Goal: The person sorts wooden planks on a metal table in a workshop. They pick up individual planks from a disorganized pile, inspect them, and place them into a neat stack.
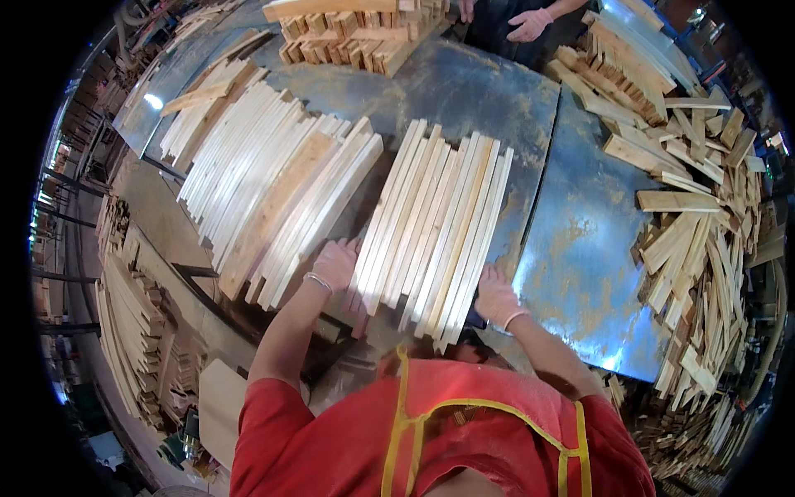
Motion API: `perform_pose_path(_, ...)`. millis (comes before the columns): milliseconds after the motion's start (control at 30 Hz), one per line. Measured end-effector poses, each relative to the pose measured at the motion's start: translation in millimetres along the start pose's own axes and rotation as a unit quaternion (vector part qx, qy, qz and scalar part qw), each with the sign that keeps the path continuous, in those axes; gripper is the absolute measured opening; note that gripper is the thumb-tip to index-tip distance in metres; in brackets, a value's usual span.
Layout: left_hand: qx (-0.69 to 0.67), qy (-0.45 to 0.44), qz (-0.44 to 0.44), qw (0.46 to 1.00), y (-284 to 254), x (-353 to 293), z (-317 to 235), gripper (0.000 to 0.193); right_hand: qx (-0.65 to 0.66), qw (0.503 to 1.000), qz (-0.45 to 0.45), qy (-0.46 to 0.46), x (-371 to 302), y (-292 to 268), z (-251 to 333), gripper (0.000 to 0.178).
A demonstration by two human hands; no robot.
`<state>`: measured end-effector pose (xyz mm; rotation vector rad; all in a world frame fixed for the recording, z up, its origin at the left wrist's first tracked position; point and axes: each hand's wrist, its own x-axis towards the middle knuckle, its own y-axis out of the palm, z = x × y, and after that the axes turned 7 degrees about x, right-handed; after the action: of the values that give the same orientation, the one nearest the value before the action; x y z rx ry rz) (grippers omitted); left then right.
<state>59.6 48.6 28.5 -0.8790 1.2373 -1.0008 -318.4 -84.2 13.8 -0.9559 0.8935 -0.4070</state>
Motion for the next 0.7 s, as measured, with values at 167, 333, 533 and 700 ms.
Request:
perform_pose_path(167,-0.309,-0.123,0.000,0.943,-20.1,1.9,0.3,0.040,0.174,0.979,-0.086,-0.070,45.2,-22.6,-97.4,0.066)
perform_pose_path(333,-0.522,-0.180,-0.004,0.833,-24.5,-23.2,-25.5,0.048,0.655,0.755,-0.022,0.028,76.3,-68.2,-44.4,0.069)
perform_pose_path(533,-0.418,-0.273,-0.122,0.858,-16.4,-87.0,-30.0,0.040,0.677,0.734,0.021,0.050,61.2,-106.2,60.6,0.071)
perform_pose_path(700,-0.422,-0.377,-0.048,0.823,-14.1,-182.6,-88.1,0.035,0.719,0.693,0.059,0.005,62.5,-84.6,63.4,0.078)
